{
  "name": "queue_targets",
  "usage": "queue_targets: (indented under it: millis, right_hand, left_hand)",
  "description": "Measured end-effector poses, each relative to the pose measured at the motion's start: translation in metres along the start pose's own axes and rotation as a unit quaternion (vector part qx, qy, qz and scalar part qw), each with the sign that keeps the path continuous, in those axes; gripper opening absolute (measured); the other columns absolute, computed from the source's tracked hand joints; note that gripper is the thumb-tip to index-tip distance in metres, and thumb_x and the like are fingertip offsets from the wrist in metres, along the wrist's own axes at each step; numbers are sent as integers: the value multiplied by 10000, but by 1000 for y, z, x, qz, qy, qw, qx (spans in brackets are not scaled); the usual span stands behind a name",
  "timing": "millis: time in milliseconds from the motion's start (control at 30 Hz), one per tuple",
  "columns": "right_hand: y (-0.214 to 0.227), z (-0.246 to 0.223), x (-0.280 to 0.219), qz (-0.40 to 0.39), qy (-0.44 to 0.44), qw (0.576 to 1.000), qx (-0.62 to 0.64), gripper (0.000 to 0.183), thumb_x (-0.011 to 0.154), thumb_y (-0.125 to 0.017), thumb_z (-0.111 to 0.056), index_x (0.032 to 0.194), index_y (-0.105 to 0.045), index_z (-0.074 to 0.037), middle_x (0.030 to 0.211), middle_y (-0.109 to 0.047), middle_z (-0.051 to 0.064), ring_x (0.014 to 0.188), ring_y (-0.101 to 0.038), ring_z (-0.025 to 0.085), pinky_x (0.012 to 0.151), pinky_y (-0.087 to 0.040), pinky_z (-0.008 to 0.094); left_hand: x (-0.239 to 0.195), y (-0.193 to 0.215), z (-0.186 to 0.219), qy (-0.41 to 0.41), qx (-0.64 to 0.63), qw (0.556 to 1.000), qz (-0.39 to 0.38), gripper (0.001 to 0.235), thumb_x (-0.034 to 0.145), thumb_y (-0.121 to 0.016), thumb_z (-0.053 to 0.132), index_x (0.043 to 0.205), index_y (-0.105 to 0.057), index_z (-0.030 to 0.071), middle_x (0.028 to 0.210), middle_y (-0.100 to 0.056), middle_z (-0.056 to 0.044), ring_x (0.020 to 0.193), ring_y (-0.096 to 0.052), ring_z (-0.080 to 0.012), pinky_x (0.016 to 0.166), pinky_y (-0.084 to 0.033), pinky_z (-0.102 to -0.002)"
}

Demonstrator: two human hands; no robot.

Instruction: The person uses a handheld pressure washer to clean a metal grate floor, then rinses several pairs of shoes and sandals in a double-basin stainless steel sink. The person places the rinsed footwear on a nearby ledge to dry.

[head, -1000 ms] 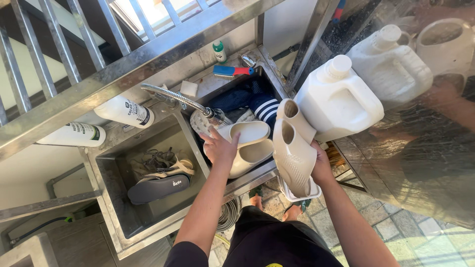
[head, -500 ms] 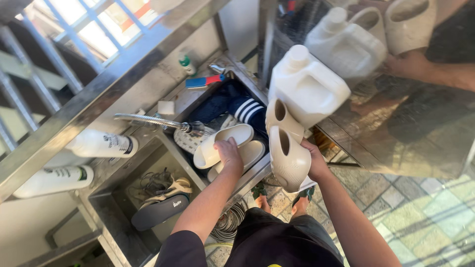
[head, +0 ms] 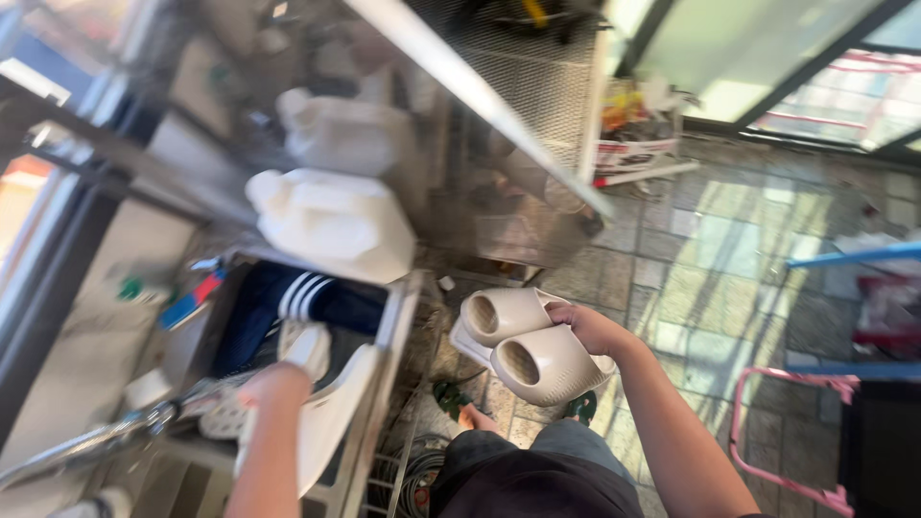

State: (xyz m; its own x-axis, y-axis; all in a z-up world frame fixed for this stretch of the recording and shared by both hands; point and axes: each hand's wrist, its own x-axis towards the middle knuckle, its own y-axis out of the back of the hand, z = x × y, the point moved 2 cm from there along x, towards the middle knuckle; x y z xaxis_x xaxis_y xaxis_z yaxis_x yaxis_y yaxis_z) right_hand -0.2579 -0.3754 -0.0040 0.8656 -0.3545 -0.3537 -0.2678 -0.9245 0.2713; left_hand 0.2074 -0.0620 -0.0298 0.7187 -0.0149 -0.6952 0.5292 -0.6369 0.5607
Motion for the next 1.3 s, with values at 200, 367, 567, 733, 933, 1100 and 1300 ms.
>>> queue_targets:
  millis: [200, 367, 567, 733, 933, 1100, 1300]
  right_hand:
    - [67, 108, -90, 146, -63, 978, -134, 285, 813, -710, -60, 1081, -797, -101, 1121, -715, 67, 1096, -662, 260, 936, -513, 344]
    - [120, 188, -176, 349, -63, 932, -72, 303, 763, -664, 14, 1045, -763, -38, 1131, -706, 95, 1061, -666, 293, 897, -514, 344]
    - [172, 231, -273, 526, -131, 840, 24, 224, 806, -620, 14, 1009, -714, 21, 1117, -693, 137, 981, -678, 302, 851, -522, 340]
    - [209, 285, -331, 622, -181, 761, 34, 349, 751, -570, 2, 1056, -738, -13, 1072, -699, 183, 993, -669, 317, 877, -507, 356]
    - [283, 381, -367, 683, -263, 681, 21, 327, 749, -593, -14, 1039, -742, 5, 1028, -692, 228, 966, -671, 344, 870, -515, 376]
    - [383, 426, -383, 680, -296, 655, 146, 371, 836, -503, 34, 1101, -761, 5, 902, -731, 238, 825, -651, 263, 751, -521, 380]
    - [526, 451, -380, 751, -131, 499, 412, 243, 1040, -671, -56, 1252, -726, 50, 1019, -679, 145, 795, -541, 242, 660, -406, 385]
  left_hand:
    - [-84, 38, 10, -56, -1, 997, 53, 545, 863, -693, 160, 1403, -639, 109, 1423, -668, -154, 1319, -636, -344, 1079, -498, -490]
    - [-168, 32, 84, -66, -4, 994, 85, 551, 925, -616, 175, 1468, -534, 127, 1434, -625, -158, 1348, -594, -340, 1119, -460, -503]
    - [-251, 10, 248, -229, 102, 964, 83, 545, 893, -636, 171, 1433, -580, 122, 1368, -676, -182, 1304, -644, -340, 1106, -502, -428]
    - [-362, -3, 409, -439, 122, 890, 13, 759, 810, -706, 101, 1512, -445, 224, 1335, -667, -115, 1244, -648, -274, 1072, -496, -377]
    - [-430, 5, 590, -486, 224, 841, 84, 536, 799, -705, 99, 1320, -580, 96, 1290, -669, -166, 1230, -639, -328, 1016, -526, -432]
    - [-464, 72, 747, -525, 200, 805, 187, 396, 844, -678, 118, 1226, -572, 123, 1156, -721, -162, 1112, -695, -350, 924, -556, -488]
    - [-503, 146, 923, -576, 61, 777, 247, 387, 763, -689, 64, 1123, -576, 154, 995, -723, -164, 1006, -698, -372, 829, -561, -517]
